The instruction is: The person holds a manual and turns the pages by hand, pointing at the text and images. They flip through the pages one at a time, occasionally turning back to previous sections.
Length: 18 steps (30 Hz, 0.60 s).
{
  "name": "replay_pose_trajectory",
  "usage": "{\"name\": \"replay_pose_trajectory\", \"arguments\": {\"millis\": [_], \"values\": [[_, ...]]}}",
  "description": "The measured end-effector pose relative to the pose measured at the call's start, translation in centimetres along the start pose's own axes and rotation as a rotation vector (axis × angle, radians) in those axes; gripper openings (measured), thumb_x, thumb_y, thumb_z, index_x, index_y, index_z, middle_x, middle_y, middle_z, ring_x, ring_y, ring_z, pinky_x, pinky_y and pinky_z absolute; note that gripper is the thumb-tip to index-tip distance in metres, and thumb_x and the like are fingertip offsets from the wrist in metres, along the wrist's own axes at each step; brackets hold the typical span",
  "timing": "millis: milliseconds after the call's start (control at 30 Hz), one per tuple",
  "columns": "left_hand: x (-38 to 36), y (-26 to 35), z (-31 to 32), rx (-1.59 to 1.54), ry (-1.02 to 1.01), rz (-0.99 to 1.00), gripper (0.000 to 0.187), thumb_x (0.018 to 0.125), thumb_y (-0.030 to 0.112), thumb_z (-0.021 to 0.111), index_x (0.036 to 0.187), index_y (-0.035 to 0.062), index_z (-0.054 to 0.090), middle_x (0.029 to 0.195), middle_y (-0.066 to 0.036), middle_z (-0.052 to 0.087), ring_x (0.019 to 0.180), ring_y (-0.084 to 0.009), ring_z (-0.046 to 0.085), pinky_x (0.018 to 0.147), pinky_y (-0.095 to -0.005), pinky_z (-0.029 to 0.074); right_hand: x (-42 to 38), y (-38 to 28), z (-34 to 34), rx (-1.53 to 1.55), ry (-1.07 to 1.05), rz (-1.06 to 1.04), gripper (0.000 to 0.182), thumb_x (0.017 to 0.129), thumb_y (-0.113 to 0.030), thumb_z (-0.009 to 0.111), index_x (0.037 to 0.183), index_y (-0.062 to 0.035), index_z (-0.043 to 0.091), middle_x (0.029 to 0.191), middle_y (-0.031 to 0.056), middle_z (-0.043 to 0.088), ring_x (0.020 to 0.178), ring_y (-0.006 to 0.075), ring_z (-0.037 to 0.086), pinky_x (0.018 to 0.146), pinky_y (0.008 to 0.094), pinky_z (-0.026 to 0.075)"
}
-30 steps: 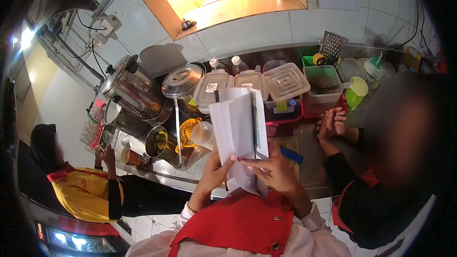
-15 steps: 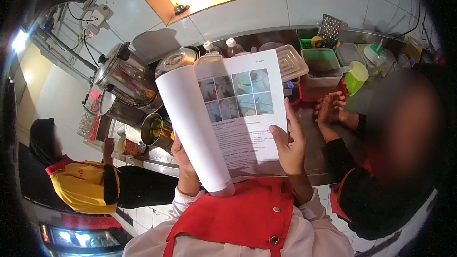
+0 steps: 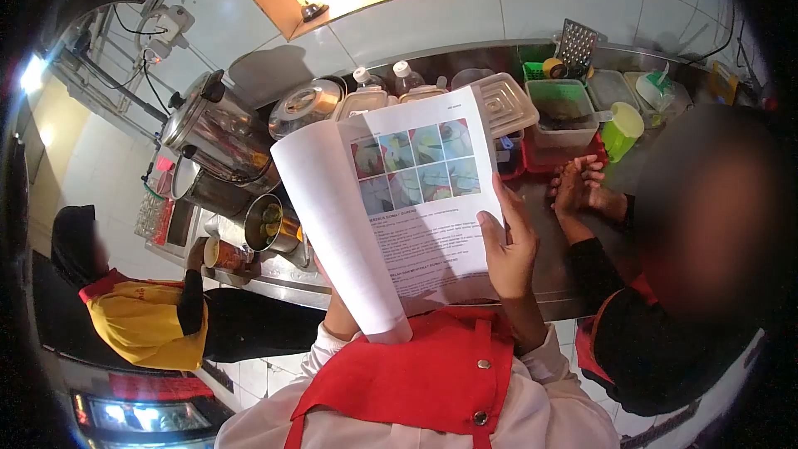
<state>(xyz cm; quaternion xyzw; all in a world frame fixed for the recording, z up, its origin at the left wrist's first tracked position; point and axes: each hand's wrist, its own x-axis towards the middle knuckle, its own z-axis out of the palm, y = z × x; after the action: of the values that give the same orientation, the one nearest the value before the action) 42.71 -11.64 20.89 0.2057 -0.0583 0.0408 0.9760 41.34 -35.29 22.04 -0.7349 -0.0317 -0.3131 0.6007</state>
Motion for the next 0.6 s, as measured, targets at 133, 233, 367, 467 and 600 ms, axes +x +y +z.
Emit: {"name": "replay_pose_trajectory", "arguments": {"millis": [133, 233, 367, 467, 600], "values": [[-0.2, -0.2, 0.8, 0.04, -0.006, 0.052, 0.038, 0.094, 0.021, 0.037, 0.118, -0.0028, 0.055, 0.112, -0.017, 0.062, 0.094, -0.0259, 0.065, 0.083, -0.0399, 0.055, -0.8, 1.7, 0.3, 0.279, 0.059, 0.133, 0.03, 0.084, 0.003, 0.061, 0.113, 0.0014, 0.057, 0.109, 0.0118, 0.059, 0.101, 0.0151, 0.057, 0.085, 0.0265, 0.045], [0.0, 0.0, 0.3, 0.065, -0.011, 0.062, 0.038, 0.094, 0.021, 0.037, 0.118, -0.0029, 0.055, 0.111, -0.017, 0.063, 0.094, -0.0258, 0.065, 0.082, -0.0397, 0.056, -0.7, 2.0, -0.2, 0.291, 0.019, 0.166, 0.017, 0.084, 0.002, 0.063, 0.1, 0.003, 0.058, 0.103, 0.0084, 0.058, 0.091, 0.0109, 0.058, 0.079, 0.0238, 0.045], [0.5, 0.0, -1.0, 0.131, -0.028, 0.055, 0.038, 0.095, 0.02, 0.036, 0.119, -0.003, 0.054, 0.11, -0.016, 0.063, 0.093, -0.0257, 0.065, 0.08, -0.0397, 0.057, 0.3, 1.0, -1.7, 0.322, -0.132, 0.416, 0.019, 0.084, -0.005, 0.066, 0.1, 0.0031, 0.059, 0.101, 0.0063, 0.061, 0.087, 0.009, 0.058, 0.075, 0.0223, 0.046], [0.2, 0.1, -0.4, 0.146, 0.03, 0.069, 0.037, 0.096, 0.02, 0.036, 0.118, -0.003, 0.055, 0.109, -0.016, 0.063, 0.092, -0.0254, 0.066, 0.078, -0.0389, 0.057, 0.5, 2.3, -2.8, 0.491, -0.279, 0.562, 0.023, 0.085, -0.009, 0.067, 0.104, 0.0028, 0.06, 0.097, 0.0043, 0.063, 0.087, 0.009, 0.058, 0.075, 0.0222, 0.046], [-0.1, 0.1, 0.7, 0.067, -0.015, 0.067, 0.038, 0.096, 0.022, 0.037, 0.12, -0.0026, 0.053, 0.112, -0.016, 0.062, 0.097, -0.0266, 0.064, 0.083, -0.0404, 0.055, 0.2, 2.9, -3.9, 0.776, -0.403, 0.739, 0.029, 0.085, -0.011, 0.066, 0.111, 0.0024, 0.061, 0.099, 0.0037, 0.065, 0.086, 0.0095, 0.058, 0.077, 0.0228, 0.045]]}}
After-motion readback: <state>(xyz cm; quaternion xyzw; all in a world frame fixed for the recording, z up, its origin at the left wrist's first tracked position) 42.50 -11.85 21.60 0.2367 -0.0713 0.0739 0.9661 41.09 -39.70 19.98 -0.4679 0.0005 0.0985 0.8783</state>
